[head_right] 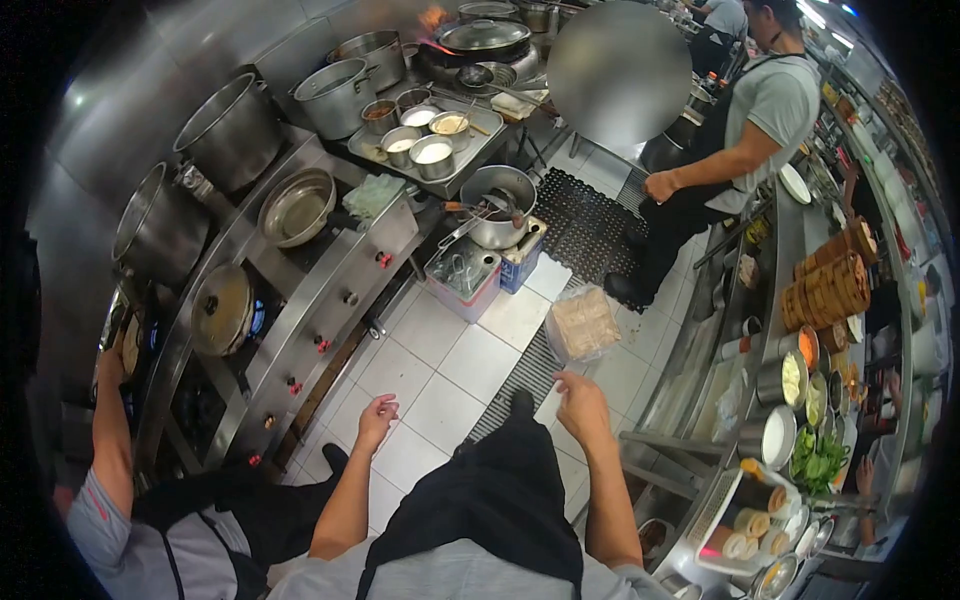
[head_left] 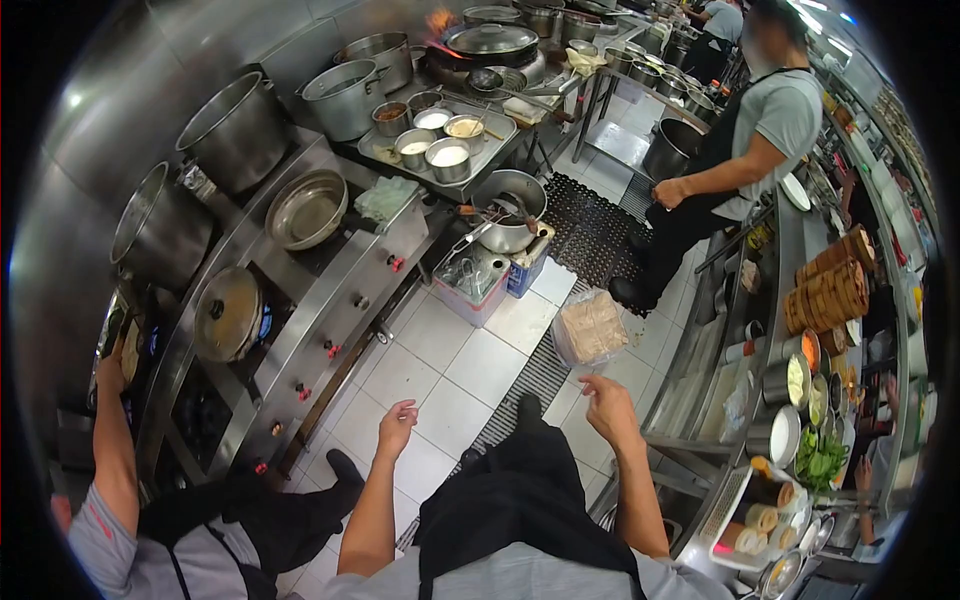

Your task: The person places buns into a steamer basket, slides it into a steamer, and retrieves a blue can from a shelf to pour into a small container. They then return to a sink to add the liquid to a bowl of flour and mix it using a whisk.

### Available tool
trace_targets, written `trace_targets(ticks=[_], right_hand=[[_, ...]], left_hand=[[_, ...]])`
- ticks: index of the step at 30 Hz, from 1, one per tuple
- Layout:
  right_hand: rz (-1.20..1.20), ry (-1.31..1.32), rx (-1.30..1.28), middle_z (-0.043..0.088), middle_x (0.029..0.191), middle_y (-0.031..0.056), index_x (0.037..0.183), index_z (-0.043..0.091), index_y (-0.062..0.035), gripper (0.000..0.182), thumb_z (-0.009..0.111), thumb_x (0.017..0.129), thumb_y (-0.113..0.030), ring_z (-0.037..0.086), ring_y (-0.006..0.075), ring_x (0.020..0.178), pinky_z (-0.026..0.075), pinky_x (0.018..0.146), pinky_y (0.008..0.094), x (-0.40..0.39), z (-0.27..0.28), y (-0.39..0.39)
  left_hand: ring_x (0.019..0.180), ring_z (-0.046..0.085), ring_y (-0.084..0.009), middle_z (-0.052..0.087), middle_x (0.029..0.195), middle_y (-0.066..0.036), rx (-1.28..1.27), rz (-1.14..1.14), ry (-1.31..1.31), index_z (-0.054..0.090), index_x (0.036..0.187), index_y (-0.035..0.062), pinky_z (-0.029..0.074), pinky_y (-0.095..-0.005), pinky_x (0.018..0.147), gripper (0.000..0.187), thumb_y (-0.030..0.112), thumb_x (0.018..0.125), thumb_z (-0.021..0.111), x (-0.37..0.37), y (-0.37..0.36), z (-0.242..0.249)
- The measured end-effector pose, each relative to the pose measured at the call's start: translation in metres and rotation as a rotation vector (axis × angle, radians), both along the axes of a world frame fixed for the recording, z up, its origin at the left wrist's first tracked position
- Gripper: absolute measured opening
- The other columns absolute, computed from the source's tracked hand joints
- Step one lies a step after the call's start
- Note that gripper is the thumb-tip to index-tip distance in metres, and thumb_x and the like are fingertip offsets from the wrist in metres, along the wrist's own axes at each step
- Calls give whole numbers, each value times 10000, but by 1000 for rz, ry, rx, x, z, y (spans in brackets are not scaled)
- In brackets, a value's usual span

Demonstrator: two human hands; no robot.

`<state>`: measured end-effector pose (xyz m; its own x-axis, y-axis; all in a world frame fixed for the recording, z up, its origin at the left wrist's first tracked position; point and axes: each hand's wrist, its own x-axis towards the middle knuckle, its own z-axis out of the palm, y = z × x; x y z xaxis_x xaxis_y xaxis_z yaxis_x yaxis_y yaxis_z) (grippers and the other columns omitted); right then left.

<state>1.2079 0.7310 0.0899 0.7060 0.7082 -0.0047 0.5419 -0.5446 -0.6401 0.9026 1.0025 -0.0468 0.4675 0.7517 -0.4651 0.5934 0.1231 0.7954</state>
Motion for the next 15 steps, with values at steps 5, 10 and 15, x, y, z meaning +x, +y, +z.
trace_targets(ticks=[5, 10, 15], right_hand=[[51, 252, 27, 685, 882, 182, 1038, 672, -39, 233, 525, 861, -74, 663, 356, 831, 521, 761, 394, 114, -52, 138], [269, 330, -38, 692, 878, 184, 1062, 676, -32, 248, 560, 907, -187, 680, 300, 822, 519, 752, 375, 214, -122, 304], [454, 0, -238, 667, 890, 238, 855, 676, 1, 188, 578, 787, -144, 661, 348, 885, 517, 800, 434, 279, -243, 432]], left_hand=[[807, 631, -131, 663, 1017, -77, 82, 249, -191, 578, 1215, 39, 496, -252, 699, 313, 121, 914, 606, -5, 25, -32], [769, 625, -144, 642, 964, -69, -50, 1000, 17, 551, 1224, 29, 490, -254, 579, 317, 132, 925, 571, -144, -132, -126], [806, 676, -175, 691, 983, -73, -627, 1180, 474, 607, 1218, 122, 546, -317, 636, 351, 194, 876, 635, -72, -250, -20]])
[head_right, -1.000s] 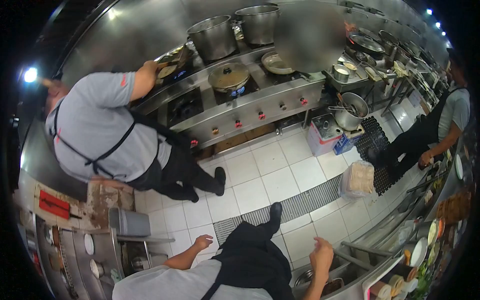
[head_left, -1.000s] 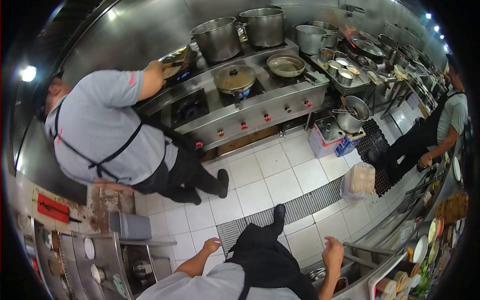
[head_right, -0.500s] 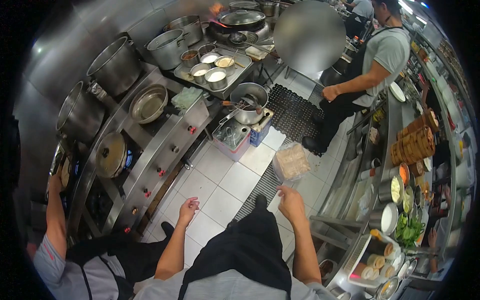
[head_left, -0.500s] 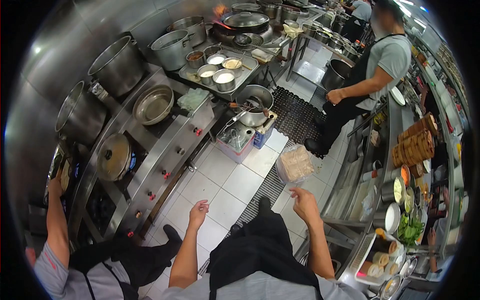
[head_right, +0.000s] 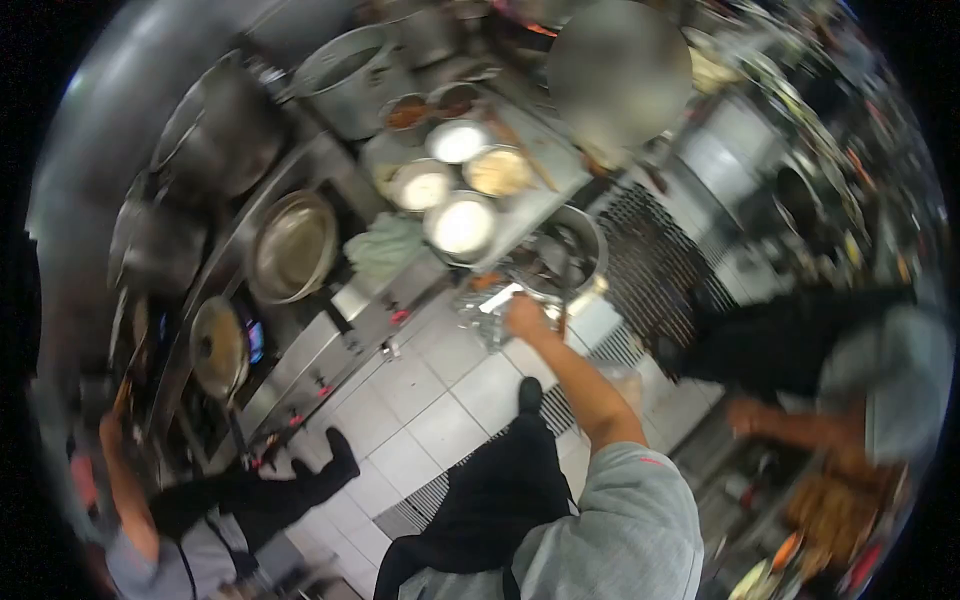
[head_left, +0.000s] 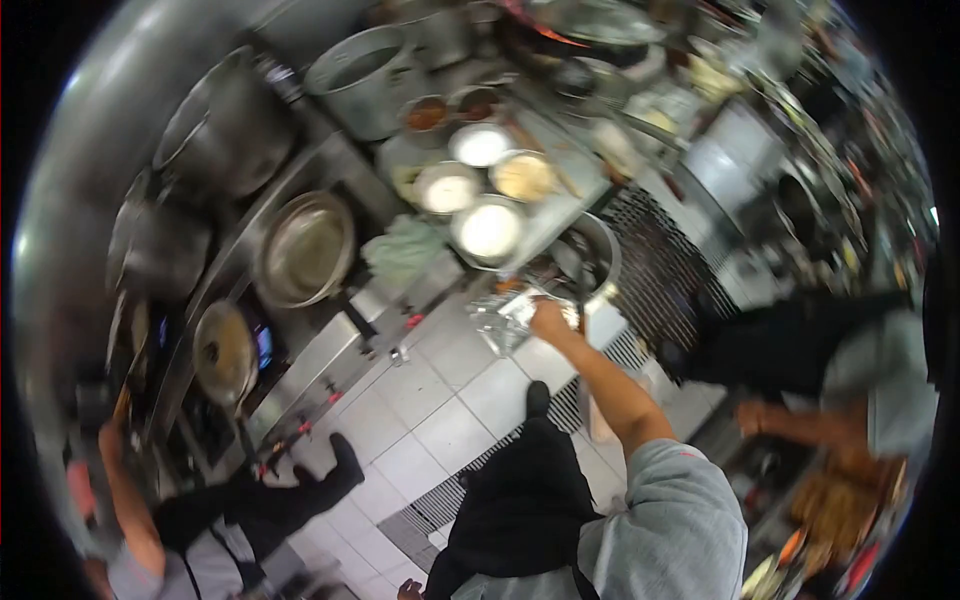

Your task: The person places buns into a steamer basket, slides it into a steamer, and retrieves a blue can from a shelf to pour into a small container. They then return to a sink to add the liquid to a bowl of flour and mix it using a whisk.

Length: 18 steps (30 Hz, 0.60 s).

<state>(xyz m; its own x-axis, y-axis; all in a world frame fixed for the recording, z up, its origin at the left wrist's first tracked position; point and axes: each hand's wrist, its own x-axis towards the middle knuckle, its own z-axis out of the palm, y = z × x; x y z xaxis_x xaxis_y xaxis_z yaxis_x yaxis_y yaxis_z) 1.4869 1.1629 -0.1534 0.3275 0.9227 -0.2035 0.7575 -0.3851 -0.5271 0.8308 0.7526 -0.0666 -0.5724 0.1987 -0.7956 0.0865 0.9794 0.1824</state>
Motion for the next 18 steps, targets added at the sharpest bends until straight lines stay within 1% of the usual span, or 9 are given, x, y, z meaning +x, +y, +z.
trace_targets(ticks=[3, 4, 5, 7, 8, 9, 12, 14, 18], right_hand=[[282, -332, -45, 673, 803, 127, 805, 696, -97, 244, 637, 803, -333, 658, 289, 748, 503, 656, 410, 49, -55, 10], [200, -337, -111, 686, 798, 91, 839, 714, -131, 331, 667, 778, -453, 669, 240, 736, 501, 620, 374, 82, -176, 19], [284, -416, -614, 681, 1011, 108, 921, 730, -154, 251, 617, 795, -340, 668, 230, 873, 524, 686, 420, 85, -91, 43], [436, -746, -642, 639, 1194, 48, 1041, 719, -161, 313, 634, 793, -332, 576, 281, 1091, 440, 834, 484, 128, -183, 30], [104, -518, -665, 583, 1280, 69, 1108, 693, -125, 345, 587, 843, -320, 389, 329, 1275, 341, 927, 517, 112, -109, 24], [145, -490, -715, 543, 1332, 85, 1163, 663, -95, 370, 543, 883, -304, 269, 327, 1333, 269, 981, 531, 110, -80, 24], [337, -665, -915, 475, 1413, 100, 1322, 553, -85, 519, 518, 903, -388, 310, 426, 1338, 151, 1042, 684, 123, -83, 25], [338, -705, -1052, 353, 1508, 110, 1404, 455, -98, 523, 452, 952, -361, 247, 366, 1417, 116, 1045, 729, 120, -87, 35], [505, -811, -1020, 384, 1470, 119, 1348, 486, -53, 490, 453, 947, -333, 320, 321, 1376, 260, 1059, 578, 98, -26, 43]], left_hand=[[812, 680, -173, 695, 980, -67, -4, 61, -14, 622, 1200, 117, 550, -309, 630, 358, 190, 852, 666, 61, -37, 28], [814, 681, -172, 696, 979, -65, -15, 67, -21, 627, 1194, 116, 551, -306, 628, 361, 189, 845, 677, 85, -50, 35], [816, 683, -172, 698, 978, -63, -34, 53, -31, 632, 1189, 115, 552, -304, 627, 363, 187, 837, 687, 106, -66, 39], [766, 686, -171, 704, 934, -54, -73, -68, -5, 634, 1187, 101, 551, -289, 628, 349, 191, 853, 676, 143, -75, 44], [714, 687, -170, 710, 892, -47, -89, -152, 28, 630, 1191, 89, 548, -277, 630, 333, 197, 877, 654, 163, -75, 45], [861, 689, -132, 724, 954, -76, -77, -116, -64, 598, 1239, 142, 551, -297, 713, 400, 226, 852, 646, 168, -76, 44], [988, 667, -147, 706, 1089, -42, -98, -314, -38, 606, 1226, 126, 524, -272, 838, 381, 233, 860, 600, 186, -66, 45], [965, 672, -172, 717, 1033, -34, -77, -514, 86, 648, 1164, 146, 517, -297, 851, 356, 317, 853, 627, 200, -37, 68], [929, 678, -226, 719, 1002, -66, 54, -339, 159, 628, 1189, 157, 515, -326, 839, 367, 312, 856, 635, 220, -6, 98]])
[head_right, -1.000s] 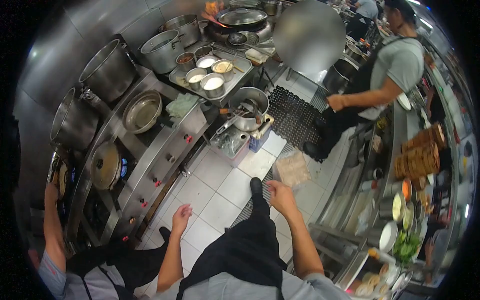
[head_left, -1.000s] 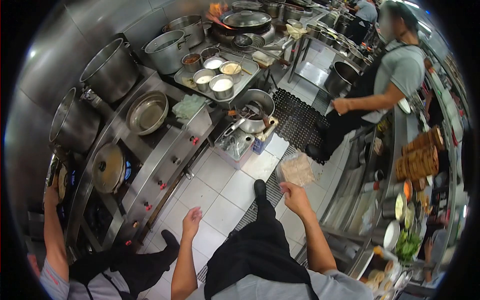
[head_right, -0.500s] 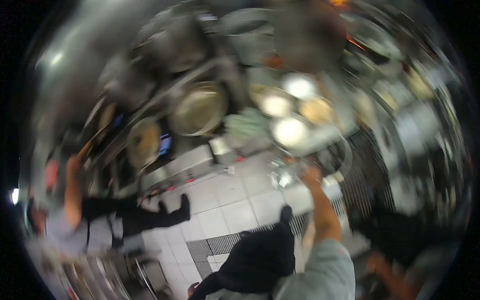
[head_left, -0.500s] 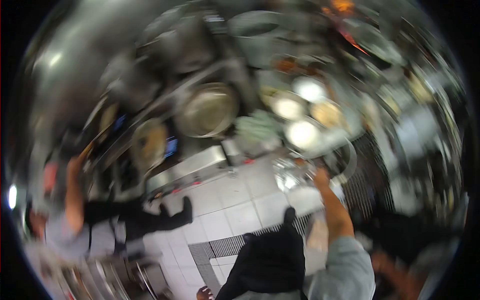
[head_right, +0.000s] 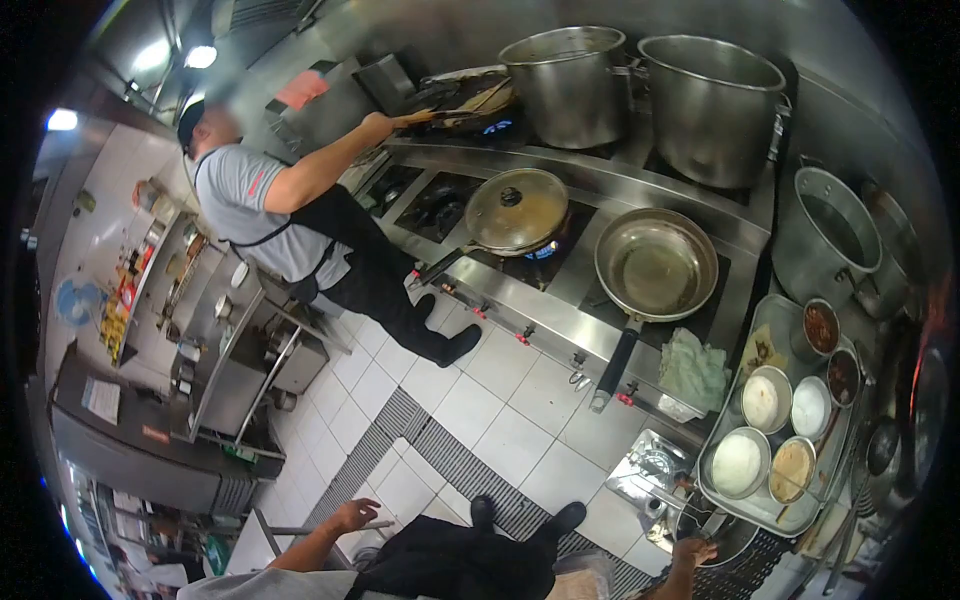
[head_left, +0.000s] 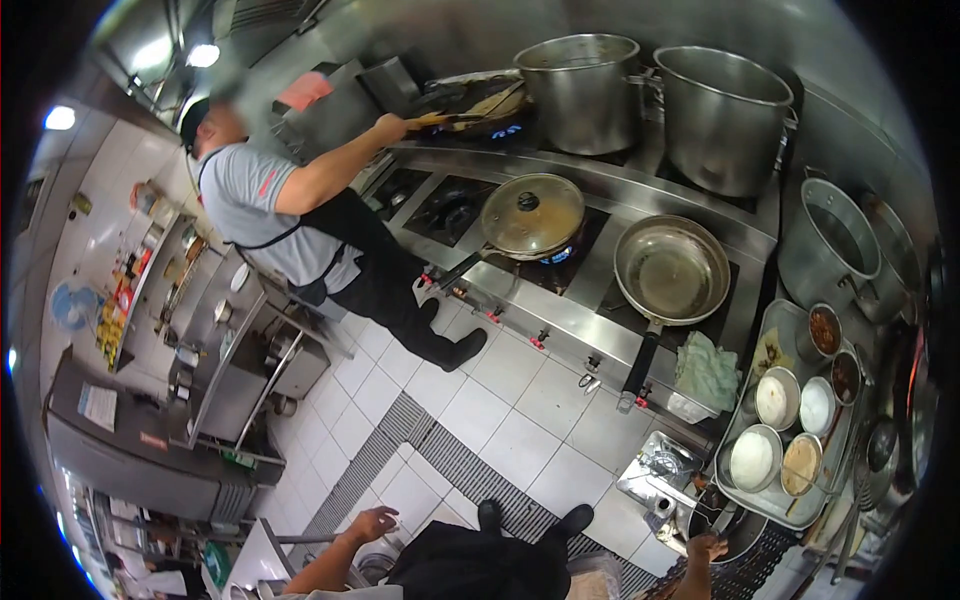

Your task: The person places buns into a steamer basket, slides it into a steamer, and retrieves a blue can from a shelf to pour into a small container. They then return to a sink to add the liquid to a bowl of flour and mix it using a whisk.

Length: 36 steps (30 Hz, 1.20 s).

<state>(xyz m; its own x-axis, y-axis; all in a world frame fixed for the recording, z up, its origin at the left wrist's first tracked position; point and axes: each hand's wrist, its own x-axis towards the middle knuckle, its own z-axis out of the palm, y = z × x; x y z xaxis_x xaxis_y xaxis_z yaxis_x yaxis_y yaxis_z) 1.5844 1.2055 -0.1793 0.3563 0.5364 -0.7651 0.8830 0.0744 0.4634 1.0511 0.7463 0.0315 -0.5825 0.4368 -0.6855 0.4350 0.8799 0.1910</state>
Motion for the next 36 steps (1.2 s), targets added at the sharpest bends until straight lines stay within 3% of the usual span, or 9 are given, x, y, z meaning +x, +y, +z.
trace_targets(ticks=[4, 6, 8, 9, 19, 26, 32, 34, 36], right_hand=[[84, 181, -104, 602, 1264, 167, 1127, 659, 5, 400, 534, 881, -284, 559, 250, 1209, 490, 929, 342, 35, -34, 25], [160, 310, 173, 695, 963, 160, 860, 707, -8, 278, 595, 807, -257, 689, 238, 887, 547, 740, 352, 74, -77, 27], [-630, 882, 199, 644, 773, 118, 740, 642, -12, 239, 630, 765, -249, 646, 212, 630, 519, 597, 316, 102, -43, 29], [-649, 793, 265, 537, 606, 75, 711, 556, -27, 225, 669, 776, -210, 552, 181, 490, 444, 482, 306, 80, -2, 28], [-471, 1024, 270, 517, 627, 40, 835, 581, -31, 250, 630, 845, -277, 549, 183, 558, 455, 522, 317, -35, 221, -51], [-258, 1117, -139, 502, 643, 12, 931, 600, -35, 295, 599, 899, -328, 547, 184, 611, 463, 554, 326, -267, 229, -174], [-458, 1341, -769, 502, 695, -16, 993, 576, -36, 278, 611, 925, -303, 511, 120, 656, 436, 563, 271, -456, 226, -314], [88, 1410, -834, 518, 698, -13, 1042, 555, -36, 266, 615, 928, -269, 513, 104, 657, 413, 549, 257, -509, 308, -373], [172, 1419, -964, 518, 694, -13, 1044, 553, -38, 258, 617, 927, -259, 511, 100, 650, 410, 542, 256, -554, 338, -394]], left_hand=[[913, 681, -238, 717, 1010, -72, 65, 72, 8, 625, 1190, 155, 519, -337, 828, 370, 312, 855, 628, 15, 1, 0], [917, 678, -246, 716, 1009, -79, 55, 121, -48, 626, 1190, 162, 517, -345, 835, 362, 309, 859, 614, 16, -10, -14], [930, 674, -243, 716, 999, -76, 65, 146, -61, 628, 1189, 168, 516, -350, 838, 366, 316, 855, 608, 21, -27, -26], [938, 671, -243, 715, 994, -72, 46, 160, -63, 630, 1187, 169, 514, -349, 841, 371, 321, 849, 610, 23, -40, -34], [1023, 647, -244, 700, 1059, -75, -6, 468, -206, 667, 1144, 204, 488, -341, 914, 371, 383, 819, 647, 33, -199, -126], [1067, 611, -323, 666, 1108, -146, 259, 519, -64, 670, 1123, 196, 472, -400, 943, 376, 344, 778, 659, 2, -281, -197], [958, 643, -332, 682, 1043, -146, 588, 789, 34, 637, 1137, 133, 501, -417, 862, 331, 242, 824, 627, -62, -274, -113], [898, 663, -307, 697, 988, -122, 683, 785, 129, 623, 1148, 126, 510, -406, 829, 330, 232, 836, 619, -80, -280, -115], [879, 668, -271, 701, 946, -93, 758, 861, 86, 608, 1167, 121, 511, -385, 819, 334, 227, 850, 610, -98, -283, -93]])
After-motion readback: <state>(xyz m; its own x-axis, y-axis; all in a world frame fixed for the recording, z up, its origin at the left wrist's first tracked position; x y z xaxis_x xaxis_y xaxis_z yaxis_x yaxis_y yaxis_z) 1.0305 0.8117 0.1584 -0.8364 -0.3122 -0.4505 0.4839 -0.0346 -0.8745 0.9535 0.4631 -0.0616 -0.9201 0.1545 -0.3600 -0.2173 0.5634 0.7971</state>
